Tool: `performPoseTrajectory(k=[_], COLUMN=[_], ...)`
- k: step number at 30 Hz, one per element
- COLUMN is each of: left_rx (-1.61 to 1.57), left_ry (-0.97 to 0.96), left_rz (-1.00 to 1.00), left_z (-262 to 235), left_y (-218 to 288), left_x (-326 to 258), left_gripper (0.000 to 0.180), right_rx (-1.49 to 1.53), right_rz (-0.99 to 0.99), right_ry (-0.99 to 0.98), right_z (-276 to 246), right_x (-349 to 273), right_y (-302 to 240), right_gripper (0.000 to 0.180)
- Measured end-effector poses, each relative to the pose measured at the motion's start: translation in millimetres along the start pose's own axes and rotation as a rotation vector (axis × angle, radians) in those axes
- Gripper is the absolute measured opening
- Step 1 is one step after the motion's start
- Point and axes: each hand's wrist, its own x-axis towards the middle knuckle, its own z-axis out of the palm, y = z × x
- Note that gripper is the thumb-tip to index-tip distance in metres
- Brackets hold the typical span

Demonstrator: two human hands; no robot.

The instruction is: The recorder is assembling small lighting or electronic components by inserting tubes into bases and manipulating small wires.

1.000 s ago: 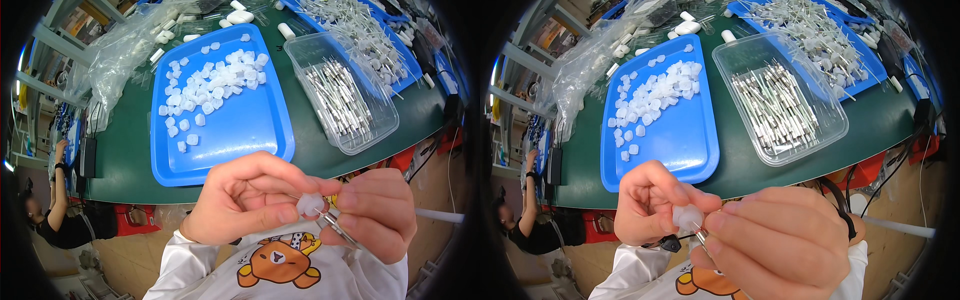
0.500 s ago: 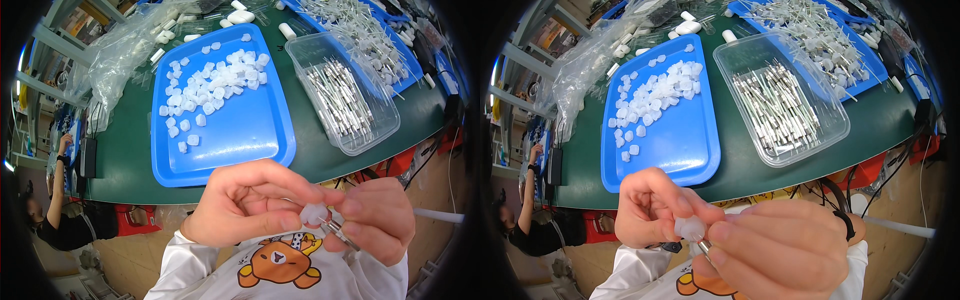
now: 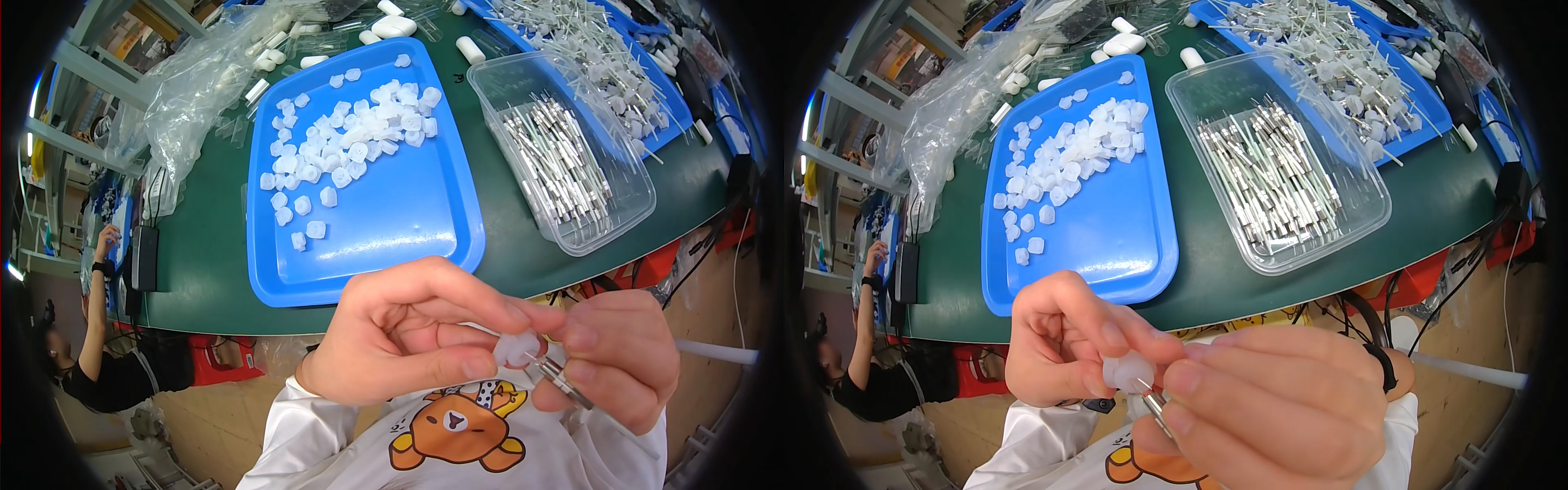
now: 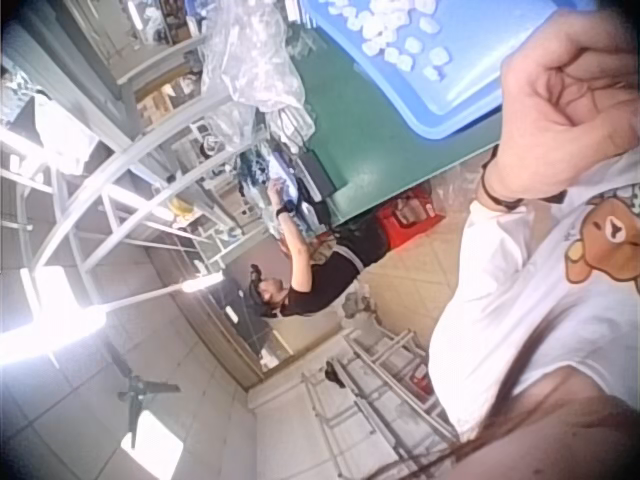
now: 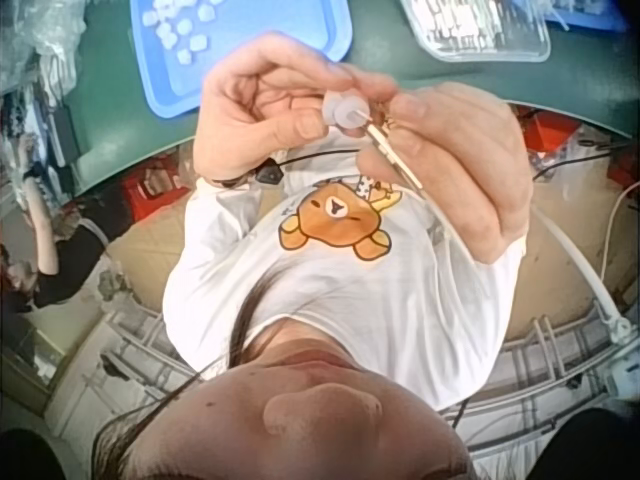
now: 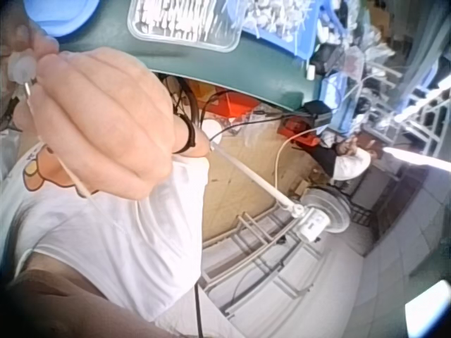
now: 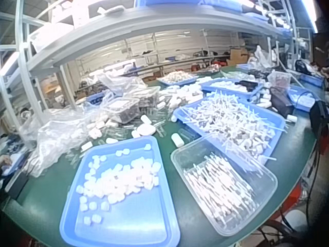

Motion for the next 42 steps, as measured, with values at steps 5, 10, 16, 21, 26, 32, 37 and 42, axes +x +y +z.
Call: performPoseTrajectory(k=[5,10,16,21,26,32,37,42], left_rx=[0.015,-0.003,0.018,0.02,0.053,0.222,0.284,0.264], left_ry=[-0.003,-0.018,-0.015,-0.009,-0.033,0.129,0.159,0.149], left_rz=[0.023,0.03,0.034,0.017,0.023,0.034,0.034,0.036], left_z=[-1,0,-4,-4,-1,-1,-1,-2], left_y=[-1,-1,-2,1,1,3,3,3], left_x=[1,1,0,-1,0,-3,-5,-5], left_gripper=[0.024,0.023,0.023,0.024,0.023,0.023,0.025,0.025], right_rx=[-0.012,-0.012,0.015,0.028,0.038,0.225,0.286,0.305], right_rz=[-0.004,-0.063,-0.206,-0.208,-0.156,-0.161,-0.188,-0.174], right_ry=[-0.025,-0.019,-0.006,-0.008,-0.009,0.031,0.07,0.063], right_z=[0,-2,3,4,-1,13,16,16], right_x=[0,1,1,3,4,7,8,10], right_y=[1,1,14,13,7,25,31,31], right_gripper=[0.033,0.032,0.03,0.03,0.027,0.024,0.025,0.024])
